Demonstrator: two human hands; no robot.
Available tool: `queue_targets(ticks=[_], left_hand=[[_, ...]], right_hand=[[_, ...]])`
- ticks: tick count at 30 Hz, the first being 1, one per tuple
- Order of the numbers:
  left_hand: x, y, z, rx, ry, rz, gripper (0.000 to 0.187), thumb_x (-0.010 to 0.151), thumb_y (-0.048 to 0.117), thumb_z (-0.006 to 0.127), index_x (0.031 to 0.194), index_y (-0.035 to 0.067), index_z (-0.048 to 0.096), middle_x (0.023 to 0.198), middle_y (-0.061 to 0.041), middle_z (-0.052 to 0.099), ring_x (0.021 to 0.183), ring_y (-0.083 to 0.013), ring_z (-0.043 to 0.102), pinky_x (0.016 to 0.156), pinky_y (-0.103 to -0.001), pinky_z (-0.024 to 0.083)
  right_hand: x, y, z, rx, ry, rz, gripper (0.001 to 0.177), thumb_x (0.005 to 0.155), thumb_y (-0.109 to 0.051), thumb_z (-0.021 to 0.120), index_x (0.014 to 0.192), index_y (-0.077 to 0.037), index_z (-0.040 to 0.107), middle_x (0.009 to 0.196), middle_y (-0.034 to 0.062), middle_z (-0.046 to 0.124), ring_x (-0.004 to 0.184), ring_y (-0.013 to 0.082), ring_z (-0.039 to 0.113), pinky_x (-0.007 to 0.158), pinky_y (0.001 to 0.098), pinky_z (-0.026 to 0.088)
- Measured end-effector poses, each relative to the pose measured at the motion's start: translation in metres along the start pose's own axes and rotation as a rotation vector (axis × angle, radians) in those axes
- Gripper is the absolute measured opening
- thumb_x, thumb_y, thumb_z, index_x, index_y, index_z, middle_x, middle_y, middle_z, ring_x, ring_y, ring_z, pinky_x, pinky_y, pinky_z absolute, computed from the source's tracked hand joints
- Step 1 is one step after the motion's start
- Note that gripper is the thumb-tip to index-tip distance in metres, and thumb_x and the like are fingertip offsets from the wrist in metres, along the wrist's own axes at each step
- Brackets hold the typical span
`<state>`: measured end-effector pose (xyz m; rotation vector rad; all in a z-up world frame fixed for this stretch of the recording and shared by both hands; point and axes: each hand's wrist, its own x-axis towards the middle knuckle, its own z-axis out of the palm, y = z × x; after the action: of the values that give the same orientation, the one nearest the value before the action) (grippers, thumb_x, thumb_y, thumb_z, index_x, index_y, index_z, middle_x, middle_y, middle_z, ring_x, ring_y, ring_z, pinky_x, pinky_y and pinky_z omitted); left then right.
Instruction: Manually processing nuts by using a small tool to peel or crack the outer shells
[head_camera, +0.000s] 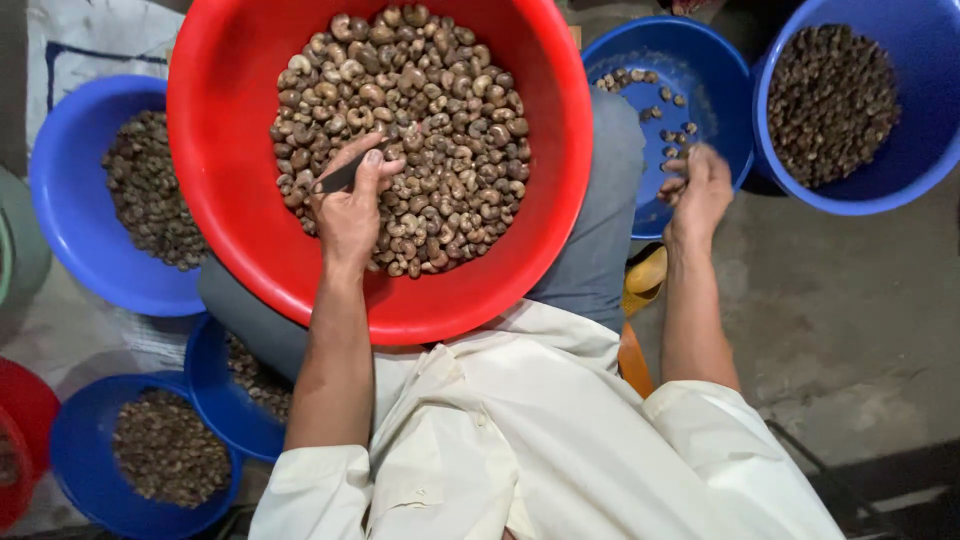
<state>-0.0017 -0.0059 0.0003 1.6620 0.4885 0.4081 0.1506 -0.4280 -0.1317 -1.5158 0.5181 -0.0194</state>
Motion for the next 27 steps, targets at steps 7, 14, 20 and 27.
queue_targets(ticks=[7,14,20,27], left_hand=[[-0.011,0.010,-0.002,-0.035,0.060,-0.110,0.024,0.109,0.017,0.057,0.127,0.006,0.069,0.109,-0.012,0.074,0.092,-0.0196,0.078,0.075,-0.021,0.063],[-0.046,0.008,-0.012,0.089,0.061,-0.141,0.027,0.106,0.022,0.060,0.127,0.008,0.070,0.091,-0.018,0.078,0.078,-0.0156,0.075,0.069,-0.021,0.058],[-0.089,0.019,-0.016,0.178,0.065,-0.103,0.025,0.103,0.015,0.063,0.123,0.005,0.074,0.088,-0.021,0.078,0.079,-0.0186,0.073,0.072,-0.028,0.061],[-0.103,0.006,-0.025,0.041,0.067,-0.094,0.027,0.102,0.018,0.066,0.123,0.003,0.073,0.108,-0.024,0.076,0.091,-0.0283,0.078,0.076,-0.030,0.064]], right_hand=[[0.023,0.128,-0.063,-0.047,0.061,0.252,0.047,0.104,-0.022,0.061,0.143,-0.009,0.039,0.119,0.0145,0.073,0.078,0.0306,0.082,0.057,0.0341,0.072],[-0.002,0.070,-0.017,-0.015,-0.144,-0.041,0.040,0.108,-0.015,0.061,0.142,-0.002,0.043,0.117,0.0169,0.072,0.082,0.0236,0.079,0.064,0.0290,0.070],[-0.052,-0.035,0.032,-0.064,-0.300,-0.464,0.032,0.112,-0.001,0.055,0.143,0.002,0.046,0.121,0.0247,0.068,0.102,0.0289,0.071,0.084,0.0386,0.063],[-0.137,-0.111,0.063,-0.277,-0.388,-1.003,0.029,0.102,-0.004,0.070,0.130,0.000,0.065,0.123,0.0177,0.066,0.120,0.0412,0.061,0.111,0.0511,0.043]])
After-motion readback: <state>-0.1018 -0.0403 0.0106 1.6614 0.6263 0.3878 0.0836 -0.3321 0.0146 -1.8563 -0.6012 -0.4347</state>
